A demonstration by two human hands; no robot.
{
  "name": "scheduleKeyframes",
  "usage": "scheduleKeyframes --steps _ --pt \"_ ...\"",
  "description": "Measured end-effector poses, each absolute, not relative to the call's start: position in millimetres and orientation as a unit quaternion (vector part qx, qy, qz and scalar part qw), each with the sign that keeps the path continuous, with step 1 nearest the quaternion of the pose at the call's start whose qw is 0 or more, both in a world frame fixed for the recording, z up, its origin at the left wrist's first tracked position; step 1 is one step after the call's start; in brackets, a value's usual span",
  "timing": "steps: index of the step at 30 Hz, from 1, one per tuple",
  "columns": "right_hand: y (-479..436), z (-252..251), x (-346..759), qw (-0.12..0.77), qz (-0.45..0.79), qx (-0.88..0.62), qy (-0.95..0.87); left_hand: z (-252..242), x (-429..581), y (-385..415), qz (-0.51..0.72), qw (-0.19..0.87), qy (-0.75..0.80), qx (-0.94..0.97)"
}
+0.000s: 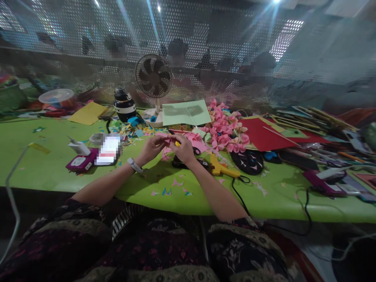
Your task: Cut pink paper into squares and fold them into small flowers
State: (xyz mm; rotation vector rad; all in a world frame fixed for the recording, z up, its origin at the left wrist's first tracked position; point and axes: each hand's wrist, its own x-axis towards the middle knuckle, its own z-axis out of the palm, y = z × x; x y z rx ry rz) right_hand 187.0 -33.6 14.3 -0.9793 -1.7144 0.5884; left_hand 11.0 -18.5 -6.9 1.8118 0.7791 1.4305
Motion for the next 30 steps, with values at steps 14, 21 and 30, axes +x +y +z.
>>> scheduleKeyframes --steps 14,21,30 --pt "-36.9 21.4 182.1 0.562 0.430 -0.408 -0.576 -3.6 12.6 -18.4 0.571 0.421 0.284 0.645" --pt "-37.8 28.0 183.5 0.580 0.512 -0.426 -0.468 3.9 11.5 -28.2 0.557 0.440 0.261 0.654" --pt "-34.9 25.9 182.1 0.581 0.525 -0.427 -0.453 -1.4 11.6 -22.3 0.560 0.456 0.286 0.630"
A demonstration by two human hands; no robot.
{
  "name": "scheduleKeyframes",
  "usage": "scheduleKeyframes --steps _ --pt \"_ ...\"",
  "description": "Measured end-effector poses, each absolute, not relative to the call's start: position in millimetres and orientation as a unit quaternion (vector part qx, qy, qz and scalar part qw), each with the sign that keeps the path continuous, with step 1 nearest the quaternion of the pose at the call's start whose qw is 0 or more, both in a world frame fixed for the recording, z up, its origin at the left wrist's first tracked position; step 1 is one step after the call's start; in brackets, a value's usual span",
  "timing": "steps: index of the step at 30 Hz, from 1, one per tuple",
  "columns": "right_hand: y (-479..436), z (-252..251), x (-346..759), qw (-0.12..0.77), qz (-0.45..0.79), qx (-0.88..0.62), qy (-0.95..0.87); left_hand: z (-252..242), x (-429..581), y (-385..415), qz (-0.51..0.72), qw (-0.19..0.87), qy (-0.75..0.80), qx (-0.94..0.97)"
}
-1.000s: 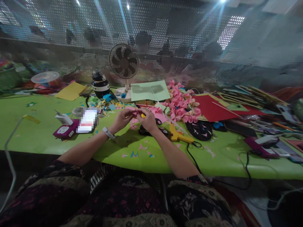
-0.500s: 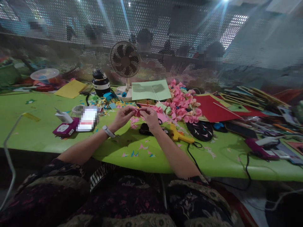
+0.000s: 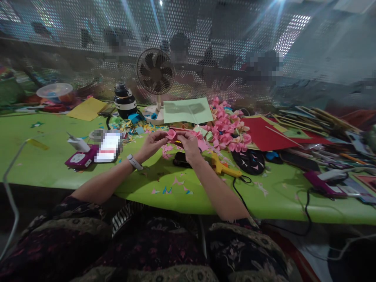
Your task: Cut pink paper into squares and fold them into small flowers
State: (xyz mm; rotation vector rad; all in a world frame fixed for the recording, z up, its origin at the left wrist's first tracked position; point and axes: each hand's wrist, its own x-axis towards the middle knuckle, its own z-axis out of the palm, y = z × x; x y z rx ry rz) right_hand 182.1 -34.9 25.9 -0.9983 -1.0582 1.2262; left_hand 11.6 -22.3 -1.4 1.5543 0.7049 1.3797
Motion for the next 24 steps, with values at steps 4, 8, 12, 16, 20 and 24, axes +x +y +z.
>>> scheduleKeyframes --steps 4,8,12,16,20,24 --pt "-32.8 19.3 183.1 0.561 0.500 -0.426 -0.505 -1.7 10.5 -18.6 0.558 0.431 0.299 0.643" --pt "-31.9 17.6 184.9 0.545 0.459 -0.439 -0.548 0.7 8.6 -18.2 0.566 0.401 0.316 0.648" --pt "-33.8 20.8 185.1 0.536 0.419 -0.443 -0.584 1.8 7.8 -17.9 0.575 0.402 0.326 0.634" --pt "-34.8 21.6 184.8 0.535 0.395 -0.448 -0.598 -0.8 8.4 -16.1 0.563 0.427 0.328 0.627" --pt "-34.0 20.1 185.6 0.527 0.365 -0.451 -0.621 -4.7 9.8 -14.0 0.556 0.432 0.330 0.629" --pt "-32.5 17.7 185.9 0.514 0.357 -0.453 -0.634 -3.8 10.7 -15.2 0.561 0.423 0.337 0.628"
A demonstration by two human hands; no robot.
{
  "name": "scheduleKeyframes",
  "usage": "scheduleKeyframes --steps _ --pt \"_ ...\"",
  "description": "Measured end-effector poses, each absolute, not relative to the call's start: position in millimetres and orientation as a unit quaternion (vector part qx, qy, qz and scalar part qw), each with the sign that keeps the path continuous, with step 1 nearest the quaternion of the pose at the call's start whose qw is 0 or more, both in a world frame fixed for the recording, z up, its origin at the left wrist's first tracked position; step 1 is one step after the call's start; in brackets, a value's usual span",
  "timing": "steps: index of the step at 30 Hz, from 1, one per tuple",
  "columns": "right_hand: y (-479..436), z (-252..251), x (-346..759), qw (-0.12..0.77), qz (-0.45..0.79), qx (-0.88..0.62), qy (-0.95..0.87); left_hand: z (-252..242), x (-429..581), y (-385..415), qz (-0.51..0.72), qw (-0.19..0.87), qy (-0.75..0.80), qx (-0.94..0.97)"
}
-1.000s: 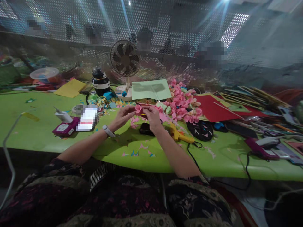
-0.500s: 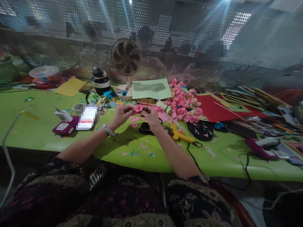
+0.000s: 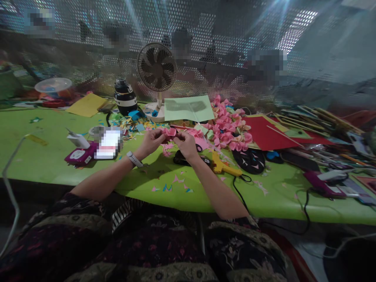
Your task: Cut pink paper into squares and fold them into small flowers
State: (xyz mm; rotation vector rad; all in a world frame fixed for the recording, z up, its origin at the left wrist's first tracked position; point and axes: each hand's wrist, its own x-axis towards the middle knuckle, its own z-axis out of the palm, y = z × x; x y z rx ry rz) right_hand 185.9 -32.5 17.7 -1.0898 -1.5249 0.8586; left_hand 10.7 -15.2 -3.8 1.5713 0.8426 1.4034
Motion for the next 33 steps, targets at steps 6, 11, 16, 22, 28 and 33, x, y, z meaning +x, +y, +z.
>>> scheduleKeyframes --steps 6,11,16,22,28,33 --pt "-28.2 15.0 186.3 0.526 0.415 -0.454 -0.588 5.1 10.9 -23.6 0.559 0.449 0.311 0.624" --pt "-27.5 15.9 187.3 0.520 0.435 -0.448 -0.583 6.9 10.8 -24.5 0.564 0.460 0.312 0.611" --pt "-29.1 18.4 187.3 0.528 0.426 -0.447 -0.583 6.1 10.7 -22.8 0.571 0.459 0.324 0.598" --pt "-29.8 21.6 188.1 0.524 0.426 -0.453 -0.582 9.9 7.6 -27.3 0.571 0.475 0.298 0.600" --pt "-28.9 19.6 187.0 0.519 0.423 -0.446 -0.594 5.1 8.1 -22.3 0.557 0.451 0.319 0.620" --pt "-31.5 20.2 187.0 0.521 0.335 -0.443 -0.648 -0.3 9.4 -17.2 0.543 0.437 0.342 0.630"
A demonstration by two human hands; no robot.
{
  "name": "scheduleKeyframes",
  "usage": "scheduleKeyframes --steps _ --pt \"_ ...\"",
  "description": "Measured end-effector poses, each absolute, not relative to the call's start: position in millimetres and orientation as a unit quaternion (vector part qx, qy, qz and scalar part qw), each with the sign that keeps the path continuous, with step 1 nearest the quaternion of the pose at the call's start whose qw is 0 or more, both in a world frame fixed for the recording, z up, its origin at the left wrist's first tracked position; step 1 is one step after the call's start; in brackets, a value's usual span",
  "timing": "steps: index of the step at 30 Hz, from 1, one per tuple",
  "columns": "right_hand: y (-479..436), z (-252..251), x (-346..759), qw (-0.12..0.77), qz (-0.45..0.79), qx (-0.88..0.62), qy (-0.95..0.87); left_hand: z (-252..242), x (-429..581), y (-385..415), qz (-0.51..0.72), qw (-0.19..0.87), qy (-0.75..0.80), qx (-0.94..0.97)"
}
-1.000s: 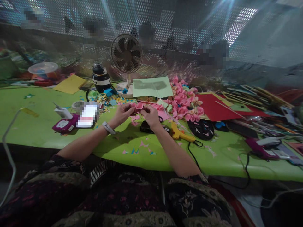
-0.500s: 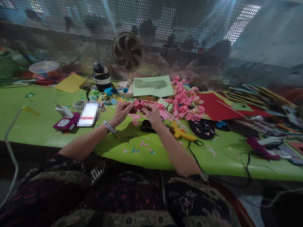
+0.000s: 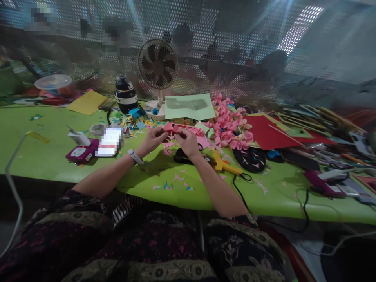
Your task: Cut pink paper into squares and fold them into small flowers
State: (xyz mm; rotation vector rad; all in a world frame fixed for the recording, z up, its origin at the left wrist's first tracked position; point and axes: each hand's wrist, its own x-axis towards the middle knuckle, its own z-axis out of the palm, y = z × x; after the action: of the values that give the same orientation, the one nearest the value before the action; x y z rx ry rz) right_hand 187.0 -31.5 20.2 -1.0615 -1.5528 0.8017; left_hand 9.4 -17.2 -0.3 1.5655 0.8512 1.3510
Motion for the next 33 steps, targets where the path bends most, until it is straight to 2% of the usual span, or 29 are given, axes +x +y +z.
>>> scheduleKeyframes --steps 3,13,33 --pt "-33.2 21.8 188.2 0.511 0.276 -0.443 -0.683 -0.7 9.7 -17.1 0.540 0.447 0.331 0.632" --pt "-30.0 22.5 192.4 0.471 0.230 -0.456 -0.719 0.3 10.0 -15.9 0.528 0.477 0.325 0.623" --pt "-28.0 32.6 197.9 0.417 0.216 -0.511 -0.720 4.1 6.0 -15.6 0.521 0.492 0.386 0.581"
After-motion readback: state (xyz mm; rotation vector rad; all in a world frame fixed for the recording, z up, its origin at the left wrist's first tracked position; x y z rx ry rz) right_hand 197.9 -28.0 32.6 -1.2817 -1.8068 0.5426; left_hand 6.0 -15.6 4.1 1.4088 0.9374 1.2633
